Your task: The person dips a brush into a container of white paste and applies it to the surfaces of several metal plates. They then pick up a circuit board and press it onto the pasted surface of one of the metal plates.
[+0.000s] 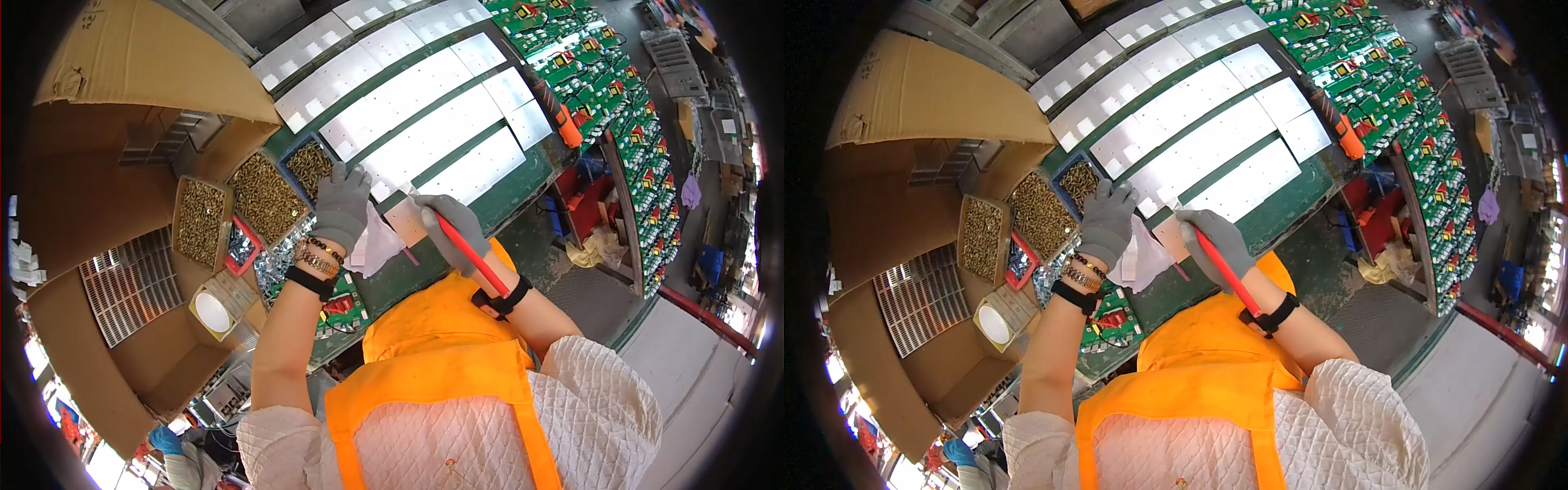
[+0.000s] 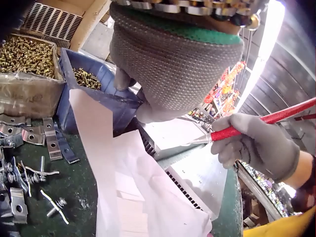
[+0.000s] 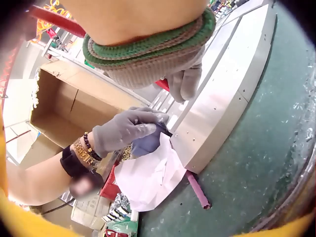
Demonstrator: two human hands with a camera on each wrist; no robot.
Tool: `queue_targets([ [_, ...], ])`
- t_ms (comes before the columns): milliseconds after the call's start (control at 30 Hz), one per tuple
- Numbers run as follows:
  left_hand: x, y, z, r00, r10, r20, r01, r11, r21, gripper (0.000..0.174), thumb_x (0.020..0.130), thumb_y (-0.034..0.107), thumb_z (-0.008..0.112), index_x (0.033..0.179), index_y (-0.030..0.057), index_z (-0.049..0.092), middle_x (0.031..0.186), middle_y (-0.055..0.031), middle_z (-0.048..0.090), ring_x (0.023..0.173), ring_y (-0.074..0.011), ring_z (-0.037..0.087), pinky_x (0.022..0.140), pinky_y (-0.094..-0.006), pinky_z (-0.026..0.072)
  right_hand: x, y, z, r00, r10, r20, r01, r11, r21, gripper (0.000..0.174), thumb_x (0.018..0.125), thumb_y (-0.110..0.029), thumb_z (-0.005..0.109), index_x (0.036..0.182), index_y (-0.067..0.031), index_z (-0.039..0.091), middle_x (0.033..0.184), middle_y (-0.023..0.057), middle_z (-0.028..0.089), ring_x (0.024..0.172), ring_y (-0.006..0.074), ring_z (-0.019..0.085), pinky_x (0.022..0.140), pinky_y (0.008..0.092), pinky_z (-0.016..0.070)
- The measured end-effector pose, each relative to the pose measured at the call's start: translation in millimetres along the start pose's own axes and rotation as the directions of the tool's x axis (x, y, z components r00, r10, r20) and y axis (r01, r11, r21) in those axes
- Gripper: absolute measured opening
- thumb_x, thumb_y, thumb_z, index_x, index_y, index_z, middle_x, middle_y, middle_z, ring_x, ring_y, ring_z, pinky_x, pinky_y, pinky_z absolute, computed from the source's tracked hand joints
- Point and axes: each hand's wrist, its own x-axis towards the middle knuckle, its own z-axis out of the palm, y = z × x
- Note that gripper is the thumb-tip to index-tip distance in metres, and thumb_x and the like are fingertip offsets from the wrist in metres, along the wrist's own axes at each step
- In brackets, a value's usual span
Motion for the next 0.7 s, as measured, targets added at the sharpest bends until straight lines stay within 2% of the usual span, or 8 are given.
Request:
queue_targets([
  [67,0.4,-0.2,1.6,1.0,0.001,-0.007,-0.001,1.0,0.002,0.038,0.083,0.01,0.058,0.119,0.0133,0.065,0.131,-0.0014,0.059,0.123,-0.0272,0.047,0.093,-0.0436,0.0402,7.0,-9.6,-0.4,1.0,0.015,0.027,-0.017,0.998,0.067,0.022,0.095,-0.015,0.055,0.112,-0.0031,0.064,0.1,0.0166,0.067,0.094,0.0331,0.065,0.083,0.0379,0.0526],
  [167,-0.6,-0.8,3.6,1.0,0.007,-0.025,-0.007,1.0,0.007,0.038,0.082,0.01,0.058,0.119,0.013,0.065,0.132,-0.0013,0.059,0.122,-0.0272,0.047,0.093,-0.0436,0.0401,18.0,-0.2,12.9,0.999,-0.017,-0.031,0.017,1.0,0.008,0.023,0.095,-0.015,0.055,0.113,-0.0035,0.064,0.099,0.0164,0.067,0.093,0.0326,0.065,0.083,0.0376,0.0527],
  [300,-0.2,-1.3,3.3,1.0,0.007,-0.015,-0.007,1.0,-0.004,0.038,0.082,0.01,0.058,0.12,0.0129,0.065,0.132,-0.0014,0.059,0.123,-0.0272,0.047,0.094,-0.0437,0.0402,8.1,10.8,12.0,1.0,0.011,0.006,-0.011,1.0,-0.007,0.022,0.096,-0.015,0.055,0.113,-0.0037,0.064,0.099,0.0163,0.067,0.092,0.0324,0.065,0.082,0.0378,0.0526],
  [500,-0.7,-0.1,1.5,1.0,-0.005,-0.014,0.005,1.0,-0.025,0.039,0.084,0.008,0.056,0.121,0.0127,0.064,0.133,-0.0017,0.059,0.125,-0.0272,0.046,0.095,-0.0438,0.0395,4.1,-1.2,2.9,0.998,0.057,0.017,-0.058,0.995,0.079,0.022,0.096,-0.015,0.056,0.112,-0.0034,0.063,0.099,0.0161,0.066,0.093,0.0322,0.065,0.084,0.037,0.0523],
  [600,-1.8,-0.1,-1.2,1.0,-0.004,-0.01,0.003,0.999,-0.039,0.039,0.084,0.008,0.056,0.122,0.0128,0.064,0.134,-0.0016,0.058,0.125,-0.027,0.045,0.095,-0.0431,0.0391,12.7,4.0,12.0,1.0,0.014,0.023,-0.015,0.999,0.046,0.021,0.095,-0.014,0.056,0.112,-0.0031,0.063,0.1,0.0162,0.066,0.093,0.0316,0.065,0.084,0.0361,0.0524],
  [700,-1.3,-0.5,-1.3,1.0,-0.002,0.01,0.002,1.0,-0.027,0.038,0.084,0.008,0.056,0.121,0.0124,0.064,0.134,-0.0019,0.058,0.126,-0.0271,0.044,0.095,-0.0427,0.039,6.8,13.3,15.3,0.999,0.0,-0.036,0.003,0.998,0.067,0.021,0.094,-0.012,0.057,0.112,-0.0024,0.064,0.1,0.0168,0.066,0.094,0.0317,0.065,0.083,0.0356,0.0523],
])
